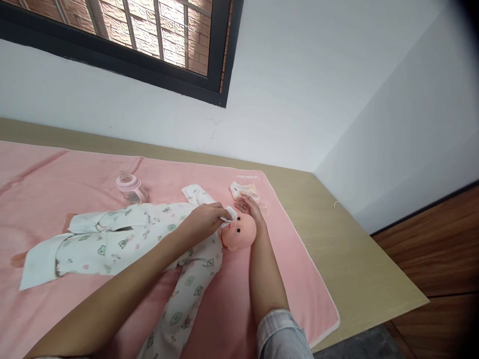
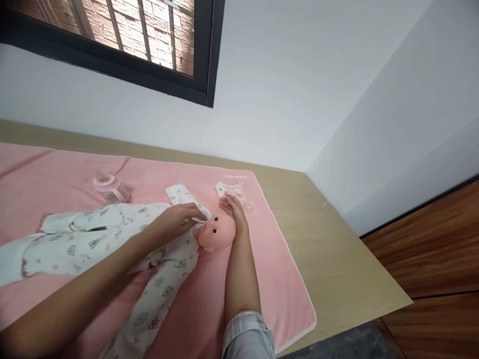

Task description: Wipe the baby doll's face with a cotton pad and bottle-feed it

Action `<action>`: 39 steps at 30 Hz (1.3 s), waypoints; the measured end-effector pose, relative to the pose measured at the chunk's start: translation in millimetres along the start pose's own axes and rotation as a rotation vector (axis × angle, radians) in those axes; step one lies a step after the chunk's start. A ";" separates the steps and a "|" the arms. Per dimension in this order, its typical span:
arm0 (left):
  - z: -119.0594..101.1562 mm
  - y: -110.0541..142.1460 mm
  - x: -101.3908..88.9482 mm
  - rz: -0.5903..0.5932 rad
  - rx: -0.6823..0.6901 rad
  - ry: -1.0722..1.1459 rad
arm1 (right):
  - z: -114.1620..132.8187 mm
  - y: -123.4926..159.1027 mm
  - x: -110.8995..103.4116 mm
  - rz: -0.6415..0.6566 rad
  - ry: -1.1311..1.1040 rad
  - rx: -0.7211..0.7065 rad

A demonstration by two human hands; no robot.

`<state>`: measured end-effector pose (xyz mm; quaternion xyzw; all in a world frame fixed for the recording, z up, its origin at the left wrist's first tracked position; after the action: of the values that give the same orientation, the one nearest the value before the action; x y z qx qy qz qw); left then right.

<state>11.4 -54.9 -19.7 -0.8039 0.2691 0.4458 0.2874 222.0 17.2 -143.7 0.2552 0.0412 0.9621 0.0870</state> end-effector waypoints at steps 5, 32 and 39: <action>-2.4 1.4 3.9 0.024 0.001 0.020 | -2.2 -2.6 -1.6 0.011 -0.004 -0.005; 2.4 3.6 -13.9 0.062 -0.067 0.019 | -1.3 -0.2 -0.3 0.008 0.003 -0.012; 7.8 3.7 -4.9 0.090 0.004 -0.008 | 0.2 2.7 1.8 0.004 0.005 -0.009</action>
<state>2.2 -51.1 -19.7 -0.7886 0.3048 0.4610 0.2697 220.2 14.9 -142.3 0.2524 0.0365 0.9631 0.0862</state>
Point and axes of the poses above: each hand's wrist, its own y-axis away from the middle knuckle, its own x-axis out of the palm, z = x × y, the point moved 4 cm from there along -y, towards the middle knuckle, and after that the axes turned 3 degrees about -y, right-handed, at the moved point
